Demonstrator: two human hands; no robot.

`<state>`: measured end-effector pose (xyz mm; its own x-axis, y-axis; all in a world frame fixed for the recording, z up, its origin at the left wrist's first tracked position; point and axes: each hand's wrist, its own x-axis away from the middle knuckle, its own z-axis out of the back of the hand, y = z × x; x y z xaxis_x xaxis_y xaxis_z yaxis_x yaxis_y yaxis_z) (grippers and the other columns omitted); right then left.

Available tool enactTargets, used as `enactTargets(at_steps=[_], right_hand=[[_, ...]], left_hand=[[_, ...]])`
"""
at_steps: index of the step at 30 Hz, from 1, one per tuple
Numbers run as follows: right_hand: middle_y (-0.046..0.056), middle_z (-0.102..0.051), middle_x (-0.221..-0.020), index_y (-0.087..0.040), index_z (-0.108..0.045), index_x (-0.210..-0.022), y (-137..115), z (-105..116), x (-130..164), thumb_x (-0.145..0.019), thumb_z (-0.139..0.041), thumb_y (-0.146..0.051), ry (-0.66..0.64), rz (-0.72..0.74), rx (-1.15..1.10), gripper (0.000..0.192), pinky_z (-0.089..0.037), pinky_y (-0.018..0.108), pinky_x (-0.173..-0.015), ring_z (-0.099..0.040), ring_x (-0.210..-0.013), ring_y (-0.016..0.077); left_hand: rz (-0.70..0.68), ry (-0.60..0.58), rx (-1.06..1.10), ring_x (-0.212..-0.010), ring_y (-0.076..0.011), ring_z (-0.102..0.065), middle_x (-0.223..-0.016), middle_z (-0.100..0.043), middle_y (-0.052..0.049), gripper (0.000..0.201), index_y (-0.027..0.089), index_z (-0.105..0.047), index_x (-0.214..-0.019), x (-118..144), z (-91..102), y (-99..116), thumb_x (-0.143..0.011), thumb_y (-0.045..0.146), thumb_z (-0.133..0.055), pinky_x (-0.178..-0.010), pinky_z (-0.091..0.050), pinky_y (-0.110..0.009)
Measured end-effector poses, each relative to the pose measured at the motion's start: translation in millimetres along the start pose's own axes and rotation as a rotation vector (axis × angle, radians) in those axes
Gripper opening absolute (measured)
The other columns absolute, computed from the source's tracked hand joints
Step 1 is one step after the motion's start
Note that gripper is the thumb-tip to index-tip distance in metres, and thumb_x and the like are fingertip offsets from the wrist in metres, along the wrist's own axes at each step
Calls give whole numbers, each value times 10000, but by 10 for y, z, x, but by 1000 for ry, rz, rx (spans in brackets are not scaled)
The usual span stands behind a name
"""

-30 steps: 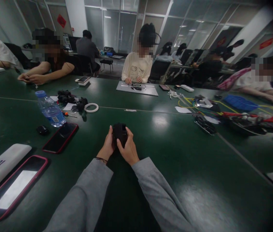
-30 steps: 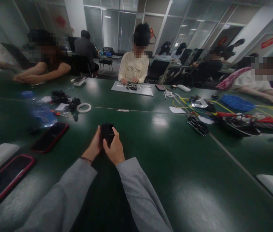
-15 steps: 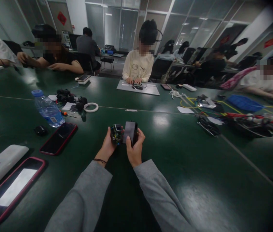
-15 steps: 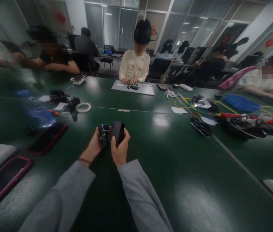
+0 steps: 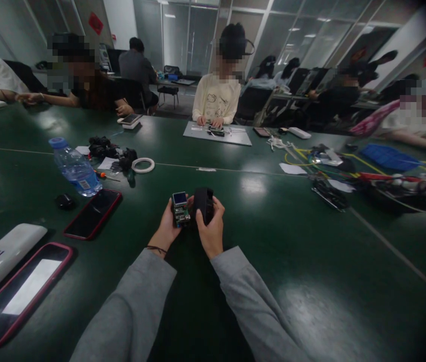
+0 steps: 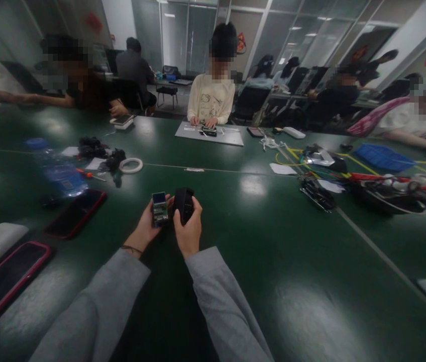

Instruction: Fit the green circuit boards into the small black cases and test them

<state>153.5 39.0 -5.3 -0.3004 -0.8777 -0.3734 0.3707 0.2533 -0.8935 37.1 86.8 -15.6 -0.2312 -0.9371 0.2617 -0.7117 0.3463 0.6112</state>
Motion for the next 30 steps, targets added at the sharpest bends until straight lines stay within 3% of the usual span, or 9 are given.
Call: enactTargets(at_steps=[11,23,30], right_hand=[[102,-468,-1257,-200,-352,-1338,47,4,-10,-796,-568,-356,-25,4,58,604,-374,390,-971,-478,-1113,224],[80,-397,-1364,-207,-289,-1396,130,-38,-18,-808,-517,-235,-120,196,241,630,-335,436,-1025,-386,-1239,220],[75,-330,-1416,-209,-235,-1424,187,-46,-45,-774,-536,-168,-182,248,248,717,-324,420,-1062,-315,-1305,206]], left_hand=[[24,-29,72,-1071,-245,-577,-1113,-637,-115,430,142,-609,-1065,-3,13,18,-862,448,-385,-865,-484,-390],[55,83,206,-847,-198,-650,-844,-688,-75,336,120,-636,-933,-35,26,15,-867,388,-443,-833,-499,-346],[71,114,240,-834,-205,-651,-885,-683,-92,353,111,-627,-982,-78,85,13,-862,397,-460,-815,-501,-350]])
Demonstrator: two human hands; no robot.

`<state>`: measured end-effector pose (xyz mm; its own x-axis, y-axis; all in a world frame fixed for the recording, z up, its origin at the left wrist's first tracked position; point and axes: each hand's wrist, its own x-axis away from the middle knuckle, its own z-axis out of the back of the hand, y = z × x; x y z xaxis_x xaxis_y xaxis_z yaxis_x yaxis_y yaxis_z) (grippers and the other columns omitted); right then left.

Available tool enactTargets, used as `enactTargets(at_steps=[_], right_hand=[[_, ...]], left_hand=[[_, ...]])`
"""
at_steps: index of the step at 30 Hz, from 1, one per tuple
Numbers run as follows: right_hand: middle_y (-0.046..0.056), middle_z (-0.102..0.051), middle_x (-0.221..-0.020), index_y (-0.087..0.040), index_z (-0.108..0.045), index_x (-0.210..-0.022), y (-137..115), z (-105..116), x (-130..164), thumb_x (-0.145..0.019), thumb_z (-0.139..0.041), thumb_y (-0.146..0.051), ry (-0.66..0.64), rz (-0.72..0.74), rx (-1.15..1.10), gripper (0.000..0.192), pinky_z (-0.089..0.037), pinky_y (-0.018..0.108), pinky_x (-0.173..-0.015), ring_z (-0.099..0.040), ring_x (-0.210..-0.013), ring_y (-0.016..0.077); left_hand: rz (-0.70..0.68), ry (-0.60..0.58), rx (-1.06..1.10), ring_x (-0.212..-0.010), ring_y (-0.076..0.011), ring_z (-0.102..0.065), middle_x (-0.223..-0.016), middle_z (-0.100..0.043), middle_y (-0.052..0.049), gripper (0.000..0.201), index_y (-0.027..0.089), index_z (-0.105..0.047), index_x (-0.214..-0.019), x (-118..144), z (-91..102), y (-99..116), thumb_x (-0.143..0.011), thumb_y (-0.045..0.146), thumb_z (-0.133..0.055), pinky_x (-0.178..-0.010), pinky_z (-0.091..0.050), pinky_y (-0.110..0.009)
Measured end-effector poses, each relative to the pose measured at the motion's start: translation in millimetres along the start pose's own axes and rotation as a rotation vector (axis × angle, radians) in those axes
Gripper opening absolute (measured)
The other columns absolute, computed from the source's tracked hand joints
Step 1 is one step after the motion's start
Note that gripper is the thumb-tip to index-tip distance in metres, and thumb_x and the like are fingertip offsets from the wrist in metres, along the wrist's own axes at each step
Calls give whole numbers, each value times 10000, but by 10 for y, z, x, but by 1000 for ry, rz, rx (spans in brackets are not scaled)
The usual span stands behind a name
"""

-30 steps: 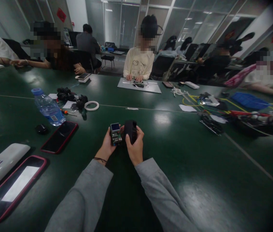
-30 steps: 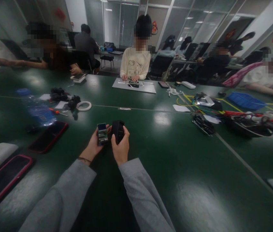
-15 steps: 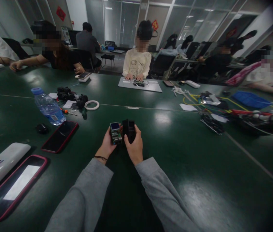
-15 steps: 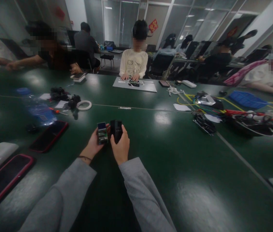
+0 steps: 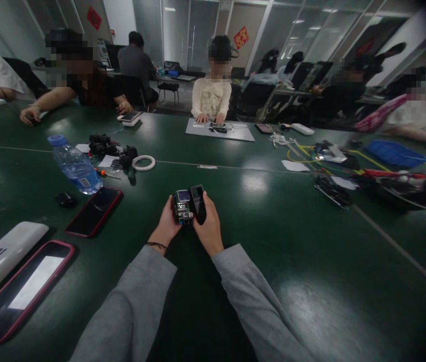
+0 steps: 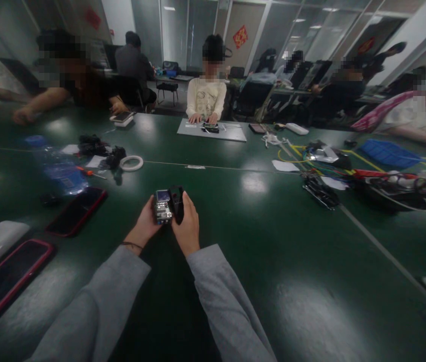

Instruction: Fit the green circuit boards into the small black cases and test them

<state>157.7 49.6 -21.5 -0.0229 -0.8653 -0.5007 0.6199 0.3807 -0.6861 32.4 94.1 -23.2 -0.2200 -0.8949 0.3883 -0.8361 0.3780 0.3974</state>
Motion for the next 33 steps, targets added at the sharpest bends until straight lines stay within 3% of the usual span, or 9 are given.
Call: enactTargets(at_steps=[13,19,33], right_hand=[[80,-295,-1432,-196,-205,-1434,-14,9,-5,-785,-524,-158,-35,5,-28,724,-279,426,-1101,-274,-1330,201],[84,-297,-1428,-192,-220,-1426,-25,13,-5,-779,-515,-138,-33,5,-42,713,-270,428,-1107,-269,-1331,202],[100,-282,-1428,-176,-203,-1428,-42,-12,12,-786,-473,-145,-50,30,-51,697,-259,436,-1111,-259,-1334,212]], left_hand=[[8,-35,-45,-872,-209,-648,-895,-686,-117,464,93,-629,-996,125,-128,20,-840,502,-476,-859,-483,-342],[-3,-47,-52,-852,-191,-653,-875,-690,-96,417,105,-633,-986,95,-118,8,-854,468,-475,-872,-478,-335],[28,39,5,-836,-191,-661,-794,-694,-81,381,113,-652,-879,86,-87,28,-855,451,-478,-864,-494,-335]])
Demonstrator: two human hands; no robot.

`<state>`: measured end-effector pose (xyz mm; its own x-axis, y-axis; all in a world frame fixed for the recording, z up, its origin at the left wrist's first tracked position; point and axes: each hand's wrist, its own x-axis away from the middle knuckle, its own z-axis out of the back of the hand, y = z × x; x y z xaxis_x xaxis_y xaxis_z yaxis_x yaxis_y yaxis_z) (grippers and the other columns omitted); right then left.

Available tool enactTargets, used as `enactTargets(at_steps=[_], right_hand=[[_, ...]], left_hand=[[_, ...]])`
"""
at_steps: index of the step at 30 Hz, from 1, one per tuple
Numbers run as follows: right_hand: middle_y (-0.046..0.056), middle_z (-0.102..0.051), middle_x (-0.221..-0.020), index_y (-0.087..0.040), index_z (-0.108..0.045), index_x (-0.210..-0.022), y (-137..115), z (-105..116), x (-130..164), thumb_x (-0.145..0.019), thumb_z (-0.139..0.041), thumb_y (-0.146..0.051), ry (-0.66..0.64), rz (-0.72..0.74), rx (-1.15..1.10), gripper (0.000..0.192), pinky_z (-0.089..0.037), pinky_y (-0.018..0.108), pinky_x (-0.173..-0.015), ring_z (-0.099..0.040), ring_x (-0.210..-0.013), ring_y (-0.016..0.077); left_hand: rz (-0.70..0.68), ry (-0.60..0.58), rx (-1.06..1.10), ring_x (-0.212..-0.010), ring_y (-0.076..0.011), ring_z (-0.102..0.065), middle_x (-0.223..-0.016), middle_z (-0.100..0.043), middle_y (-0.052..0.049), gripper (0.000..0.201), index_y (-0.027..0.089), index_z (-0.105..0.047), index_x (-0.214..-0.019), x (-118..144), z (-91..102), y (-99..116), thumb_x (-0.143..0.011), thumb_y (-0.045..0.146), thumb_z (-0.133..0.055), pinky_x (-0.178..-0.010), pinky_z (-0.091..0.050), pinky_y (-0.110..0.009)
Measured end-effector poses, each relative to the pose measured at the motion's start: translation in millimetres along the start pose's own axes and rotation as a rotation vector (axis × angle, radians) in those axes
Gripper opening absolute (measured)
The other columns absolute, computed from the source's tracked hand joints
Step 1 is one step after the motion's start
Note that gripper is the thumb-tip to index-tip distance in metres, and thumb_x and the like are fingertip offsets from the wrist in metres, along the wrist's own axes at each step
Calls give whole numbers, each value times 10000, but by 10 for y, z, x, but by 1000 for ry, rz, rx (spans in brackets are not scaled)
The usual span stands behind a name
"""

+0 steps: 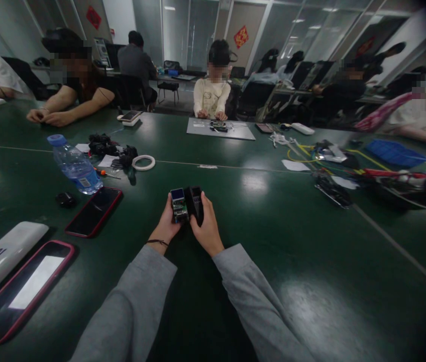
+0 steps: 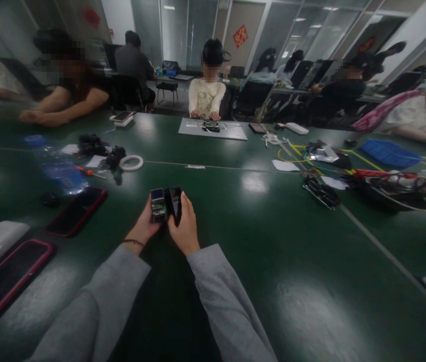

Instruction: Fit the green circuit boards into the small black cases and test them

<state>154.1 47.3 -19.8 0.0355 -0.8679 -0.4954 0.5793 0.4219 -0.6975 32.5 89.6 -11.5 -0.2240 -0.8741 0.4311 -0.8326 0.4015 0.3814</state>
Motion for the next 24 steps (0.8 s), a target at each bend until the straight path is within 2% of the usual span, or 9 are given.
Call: enactTargets(at_steps=[8,13,24], right_hand=[[119,-271,-1432,-140,-197,-1417,-21,-3,13,-835,-452,-176,2,18,-22,637,-242,427,-1122,-242,-1342,205],[129,-309,-1408,-135,-208,-1403,-29,1,14,-838,-457,-187,2,1,-40,619,-261,434,-1113,-279,-1326,207],[121,-334,-1390,-144,-218,-1395,-45,2,0,-843,-466,-203,-5,-25,-72,608,-285,411,-1102,-320,-1302,198]], left_hand=[[14,18,62,-802,-182,-666,-811,-693,-88,376,101,-649,-910,24,-44,4,-856,435,-484,-850,-505,-321],[14,58,88,-778,-187,-669,-796,-693,-84,359,101,-648,-926,59,-80,18,-845,422,-509,-830,-516,-325],[-20,29,64,-742,-171,-664,-778,-691,-67,328,115,-649,-925,-25,20,4,-846,404,-515,-825,-515,-314]])
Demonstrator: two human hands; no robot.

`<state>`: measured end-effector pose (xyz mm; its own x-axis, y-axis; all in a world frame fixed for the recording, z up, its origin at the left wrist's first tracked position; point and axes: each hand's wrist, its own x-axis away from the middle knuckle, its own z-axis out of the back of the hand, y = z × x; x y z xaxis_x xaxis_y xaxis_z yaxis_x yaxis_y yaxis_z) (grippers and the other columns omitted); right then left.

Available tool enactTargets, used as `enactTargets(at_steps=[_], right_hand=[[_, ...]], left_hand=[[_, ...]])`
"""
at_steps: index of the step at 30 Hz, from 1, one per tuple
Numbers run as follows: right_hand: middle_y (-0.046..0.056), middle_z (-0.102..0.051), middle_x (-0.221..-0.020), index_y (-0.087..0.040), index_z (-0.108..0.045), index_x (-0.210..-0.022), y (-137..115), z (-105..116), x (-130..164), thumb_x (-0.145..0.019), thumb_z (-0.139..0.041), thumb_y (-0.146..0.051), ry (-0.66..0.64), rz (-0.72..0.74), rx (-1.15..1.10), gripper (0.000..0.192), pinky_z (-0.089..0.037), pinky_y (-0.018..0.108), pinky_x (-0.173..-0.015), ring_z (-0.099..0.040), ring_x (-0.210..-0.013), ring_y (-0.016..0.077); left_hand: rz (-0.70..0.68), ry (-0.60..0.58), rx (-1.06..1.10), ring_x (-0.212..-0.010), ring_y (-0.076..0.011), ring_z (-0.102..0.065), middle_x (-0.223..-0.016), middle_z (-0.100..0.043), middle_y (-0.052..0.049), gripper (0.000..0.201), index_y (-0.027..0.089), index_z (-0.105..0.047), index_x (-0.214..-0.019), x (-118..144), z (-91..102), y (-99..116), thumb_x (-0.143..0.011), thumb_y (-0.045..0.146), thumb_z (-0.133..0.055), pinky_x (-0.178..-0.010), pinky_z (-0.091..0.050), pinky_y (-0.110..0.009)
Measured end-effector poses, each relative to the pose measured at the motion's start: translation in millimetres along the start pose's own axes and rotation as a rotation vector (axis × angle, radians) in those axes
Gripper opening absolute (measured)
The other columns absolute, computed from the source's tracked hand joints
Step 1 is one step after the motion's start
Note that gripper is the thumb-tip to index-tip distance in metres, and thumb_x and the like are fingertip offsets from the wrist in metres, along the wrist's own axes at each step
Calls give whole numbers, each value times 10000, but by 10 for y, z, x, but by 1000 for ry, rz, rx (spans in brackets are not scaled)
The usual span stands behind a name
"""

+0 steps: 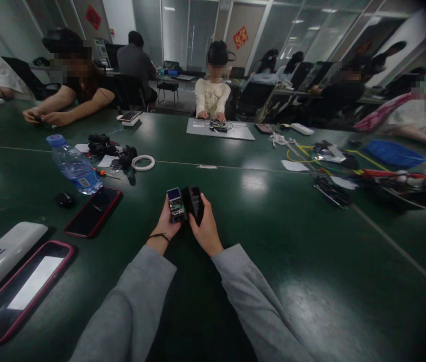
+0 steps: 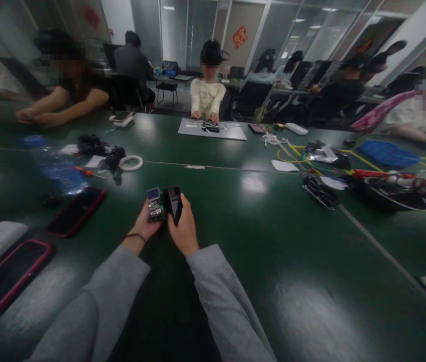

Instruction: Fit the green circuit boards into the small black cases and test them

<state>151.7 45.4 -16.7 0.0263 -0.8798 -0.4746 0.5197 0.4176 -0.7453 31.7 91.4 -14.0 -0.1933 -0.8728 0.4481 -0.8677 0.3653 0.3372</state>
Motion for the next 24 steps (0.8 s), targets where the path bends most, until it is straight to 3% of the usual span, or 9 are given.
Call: enactTargets(at_steps=[12,24], right_hand=[[122,-384,-1334,-150,-256,-1383,22,-1,8,-858,-473,-265,7,-51,-23,580,-316,393,-1078,-373,-1256,197],[123,-470,-1206,-139,-391,-1259,112,-25,3,-867,-469,-346,66,-148,-20,451,-376,397,-1008,-462,-1132,201]], left_hand=[[3,-2,19,-718,-166,-661,-783,-693,-67,365,116,-646,-945,36,-29,16,-847,436,-500,-787,-529,-305],[-21,22,-2,-726,-180,-660,-788,-695,-62,316,133,-635,-1004,65,-58,8,-853,378,-505,-804,-520,-339]])
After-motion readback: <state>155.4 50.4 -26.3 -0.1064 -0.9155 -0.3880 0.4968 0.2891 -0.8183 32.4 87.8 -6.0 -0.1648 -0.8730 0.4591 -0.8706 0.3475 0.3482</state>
